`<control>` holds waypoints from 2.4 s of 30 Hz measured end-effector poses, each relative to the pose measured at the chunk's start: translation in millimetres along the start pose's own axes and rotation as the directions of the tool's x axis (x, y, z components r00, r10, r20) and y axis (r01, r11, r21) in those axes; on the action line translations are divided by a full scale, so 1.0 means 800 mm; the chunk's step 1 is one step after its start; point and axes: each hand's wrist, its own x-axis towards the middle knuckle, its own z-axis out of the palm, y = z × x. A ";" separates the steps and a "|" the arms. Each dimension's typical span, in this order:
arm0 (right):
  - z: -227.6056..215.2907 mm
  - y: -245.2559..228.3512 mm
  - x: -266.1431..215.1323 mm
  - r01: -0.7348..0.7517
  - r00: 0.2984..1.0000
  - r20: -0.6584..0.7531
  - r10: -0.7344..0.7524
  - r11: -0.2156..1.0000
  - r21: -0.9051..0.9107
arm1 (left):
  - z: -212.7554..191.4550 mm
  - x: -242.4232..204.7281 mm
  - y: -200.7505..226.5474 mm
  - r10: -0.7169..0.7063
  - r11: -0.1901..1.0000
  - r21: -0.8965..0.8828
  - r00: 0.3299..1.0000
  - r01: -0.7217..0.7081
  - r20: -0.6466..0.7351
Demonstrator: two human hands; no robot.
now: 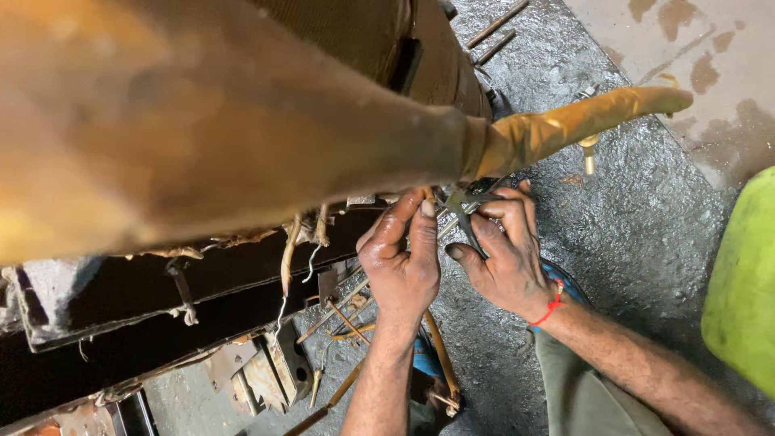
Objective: The person uses pliers to cut and strip wires attached to a large cylindrical electrical component, likely a transformer or motor. They repeatedly grasp, cut, and pull wire ends, removing insulation and detaching connections.
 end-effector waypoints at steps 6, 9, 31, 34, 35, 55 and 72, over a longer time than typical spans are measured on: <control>-0.002 0.006 0.001 0.013 1.000 -0.009 -0.012 0.995 0.100 | -0.003 0.001 -0.003 -0.046 0.995 -0.084 0.996 0.053 0.080; -0.001 0.009 0.000 0.024 1.000 -0.004 -0.023 0.992 0.121 | 0.003 0.002 -0.006 -0.001 0.997 -0.081 0.996 0.009 0.087; -0.006 0.011 0.010 0.023 1.000 -0.014 -0.022 0.997 0.080 | 0.018 0.005 0.007 -0.085 0.996 -0.025 0.995 0.086 0.048; -0.009 0.007 0.015 0.052 0.998 -0.029 -0.050 0.996 0.072 | 0.015 0.008 0.013 -0.071 0.997 0.036 0.997 0.070 0.043; -0.012 0.005 0.014 0.060 0.998 -0.036 -0.057 0.996 0.071 | 0.014 0.007 0.014 -0.074 0.995 0.064 0.996 0.072 0.041; -0.012 0.038 -0.001 -0.020 0.997 -0.065 0.042 0.953 0.303 | 0.058 0.001 0.025 -0.130 0.990 0.048 0.990 0.133 -0.062; -0.049 0.056 0.025 -0.267 0.953 0.249 0.172 0.866 0.423 | 0.060 0.014 0.010 -0.064 0.984 0.166 0.997 0.070 -0.044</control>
